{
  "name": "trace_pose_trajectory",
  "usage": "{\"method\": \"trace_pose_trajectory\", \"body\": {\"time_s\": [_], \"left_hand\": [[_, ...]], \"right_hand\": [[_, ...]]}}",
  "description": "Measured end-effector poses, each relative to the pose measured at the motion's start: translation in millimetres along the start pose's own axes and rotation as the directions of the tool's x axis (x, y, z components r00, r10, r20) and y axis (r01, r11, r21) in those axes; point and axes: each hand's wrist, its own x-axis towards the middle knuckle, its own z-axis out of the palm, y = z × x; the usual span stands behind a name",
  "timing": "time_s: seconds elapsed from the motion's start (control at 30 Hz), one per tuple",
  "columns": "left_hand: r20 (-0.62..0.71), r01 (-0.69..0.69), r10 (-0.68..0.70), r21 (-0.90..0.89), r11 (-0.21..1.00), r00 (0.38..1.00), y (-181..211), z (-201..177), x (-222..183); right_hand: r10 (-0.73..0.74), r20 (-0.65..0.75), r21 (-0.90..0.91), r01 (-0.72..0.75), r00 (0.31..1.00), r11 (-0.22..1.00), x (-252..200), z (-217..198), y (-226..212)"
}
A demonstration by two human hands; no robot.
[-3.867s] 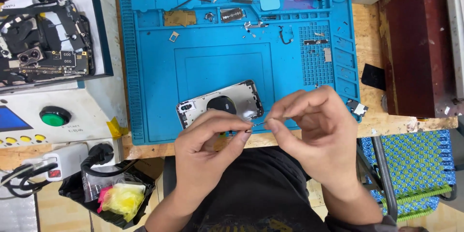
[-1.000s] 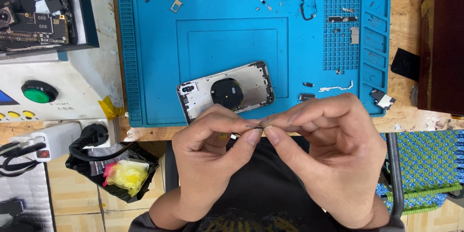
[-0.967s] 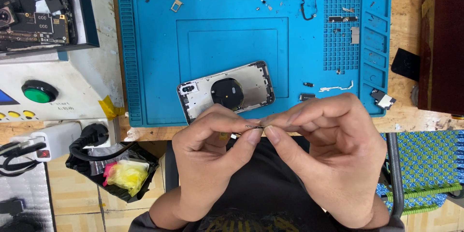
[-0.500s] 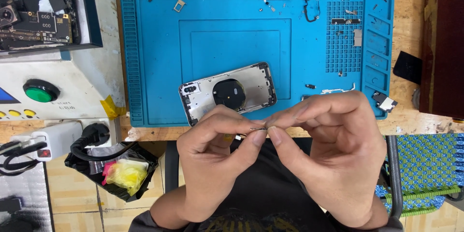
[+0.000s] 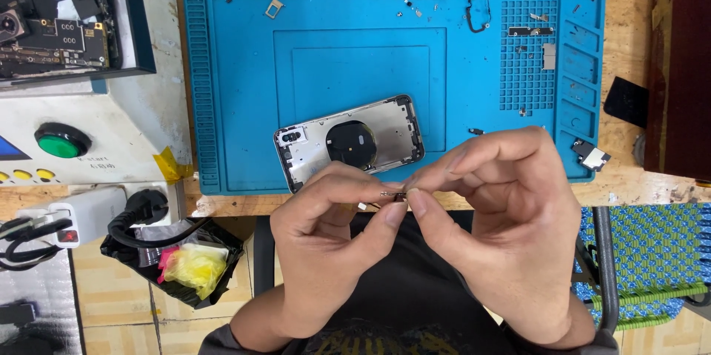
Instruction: Applying adhesive tape to a phone ribbon cable and trimming it with scissors at a repair bench.
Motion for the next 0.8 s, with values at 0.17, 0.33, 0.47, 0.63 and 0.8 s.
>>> {"method": "trace_pose_trajectory", "body": {"time_s": [0.17, 0.33, 0.47, 0.63, 0.8], "left_hand": [[0.025, -0.032, 0.031, 0.025, 0.999, 0.999, 2, -2, 2], [-0.028, -0.061, 0.063, 0.077, 0.995, 0.998, 2, 1, 4], [-0.067, -0.086, 0.094, 0.107, 0.990, 0.993, 3, 1, 5], [-0.041, -0.064, 0.067, 0.066, 0.996, 0.997, 4, -4, 8], [-0.010, -0.062, 0.063, 0.090, 0.994, 0.998, 6, -5, 9]], "right_hand": [[0.012, -0.019, -0.008, -0.013, 1.000, 1.000, 0, 2, -1], [0.020, 0.002, -0.004, -0.020, 1.000, 1.000, 0, 2, -2], [0.032, 0.047, 0.061, -0.035, 0.998, 0.998, -1, -1, 1], [0.020, -0.004, -0.062, -0.020, 1.000, 0.998, 3, -4, 0], [-0.019, 0.019, -0.078, 0.020, 1.000, 0.997, 1, -9, 4]]}}
